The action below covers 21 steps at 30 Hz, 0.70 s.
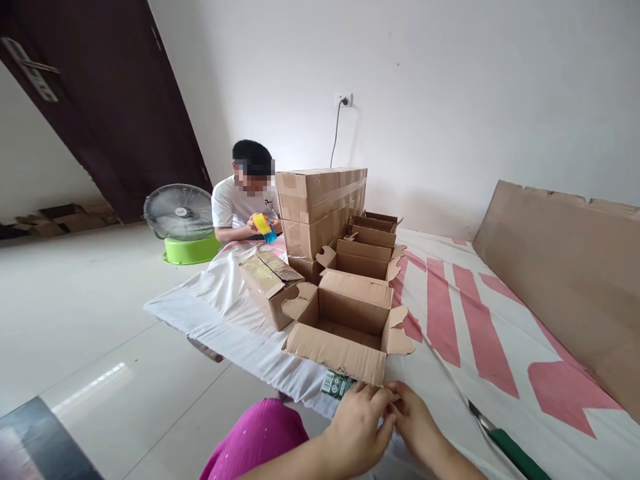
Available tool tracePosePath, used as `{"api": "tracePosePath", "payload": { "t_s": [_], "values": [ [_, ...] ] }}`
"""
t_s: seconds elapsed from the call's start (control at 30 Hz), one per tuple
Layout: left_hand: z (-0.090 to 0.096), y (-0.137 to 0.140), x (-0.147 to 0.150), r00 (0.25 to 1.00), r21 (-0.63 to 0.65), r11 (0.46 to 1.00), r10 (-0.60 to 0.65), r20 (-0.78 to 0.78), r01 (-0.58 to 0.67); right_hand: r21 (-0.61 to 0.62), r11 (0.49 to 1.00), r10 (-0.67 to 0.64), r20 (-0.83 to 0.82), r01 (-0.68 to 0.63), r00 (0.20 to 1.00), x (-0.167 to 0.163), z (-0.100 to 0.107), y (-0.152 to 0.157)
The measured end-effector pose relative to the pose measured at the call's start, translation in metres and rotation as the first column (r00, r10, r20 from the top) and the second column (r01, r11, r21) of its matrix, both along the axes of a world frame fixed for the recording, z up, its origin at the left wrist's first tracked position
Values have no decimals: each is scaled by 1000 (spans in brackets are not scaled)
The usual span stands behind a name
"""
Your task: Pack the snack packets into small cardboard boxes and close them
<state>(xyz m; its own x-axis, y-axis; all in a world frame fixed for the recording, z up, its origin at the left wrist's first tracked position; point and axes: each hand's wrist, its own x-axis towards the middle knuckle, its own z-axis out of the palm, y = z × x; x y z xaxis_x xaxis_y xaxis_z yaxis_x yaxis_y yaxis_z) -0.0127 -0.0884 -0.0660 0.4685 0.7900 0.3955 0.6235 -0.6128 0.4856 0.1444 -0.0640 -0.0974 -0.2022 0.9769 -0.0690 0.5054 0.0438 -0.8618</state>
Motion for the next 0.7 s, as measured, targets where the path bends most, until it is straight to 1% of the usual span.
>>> {"api": "tracePosePath", "payload": {
  "t_s": [0.03,0.1,0.17,0.23,0.3,0.33,0.37,0.4,0.43,0.47,0.5,0.53,0.57,0.6,0.63,0.67,0.7],
  "values": [
    [1,1,-3,1000,-47,999,12,-25,-13,1,999,-35,-9,35,999,9,5,5],
    [0,3,-5,999,-109,994,4,-53,-10,34,986,-163,-69,166,984,25,21,21],
    [-4,3,-2,997,-131,991,-18,-80,8,77,947,-290,-201,310,936,35,44,43],
    [-11,3,6,990,-137,990,-39,-133,20,68,915,-354,-341,398,871,35,71,68],
    [-15,3,14,985,-169,983,-93,-143,69,19,917,-358,-405,399,841,27,96,90],
    [-14,3,17,981,-212,967,-168,-97,144,-10,927,-346,-405,374,847,21,106,99],
    [-9,3,17,967,-268,931,-256,8,249,-42,941,-323,-393,335,861,14,115,107],
    [-2,2,16,930,-320,874,-327,168,366,-76,955,-293,-383,287,876,8,122,112],
    [10,3,11,865,-348,811,-344,364,469,-110,966,-260,-383,236,886,3,127,116],
    [24,4,4,770,-347,763,-292,567,545,-132,973,-225,-397,187,890,-2,131,118],
    [39,7,-5,656,-336,755,-160,737,563,-137,980,-188,-417,142,889,-5,133,118],
    [56,12,-15,506,-325,787,19,862,525,-121,987,-145,-437,102,887,-7,135,116],
    [71,18,-27,319,-333,824,197,927,459,-82,994,-96,-443,66,891,-8,136,113],
    [84,26,-38,132,-379,827,357,925,416,-23,999,-39,-423,32,905,-9,137,108],
    [95,35,-48,-17,-439,793,491,871,423,46,999,21,-373,-5,928,-9,138,103],
    [103,45,-57,-109,-494,740,598,794,457,117,992,77,-299,-44,951,-9,138,97],
    [107,53,-63,-148,-531,679,675,723,507,190,978,127,-209,-87,970,-9,139,91]
  ]
}}
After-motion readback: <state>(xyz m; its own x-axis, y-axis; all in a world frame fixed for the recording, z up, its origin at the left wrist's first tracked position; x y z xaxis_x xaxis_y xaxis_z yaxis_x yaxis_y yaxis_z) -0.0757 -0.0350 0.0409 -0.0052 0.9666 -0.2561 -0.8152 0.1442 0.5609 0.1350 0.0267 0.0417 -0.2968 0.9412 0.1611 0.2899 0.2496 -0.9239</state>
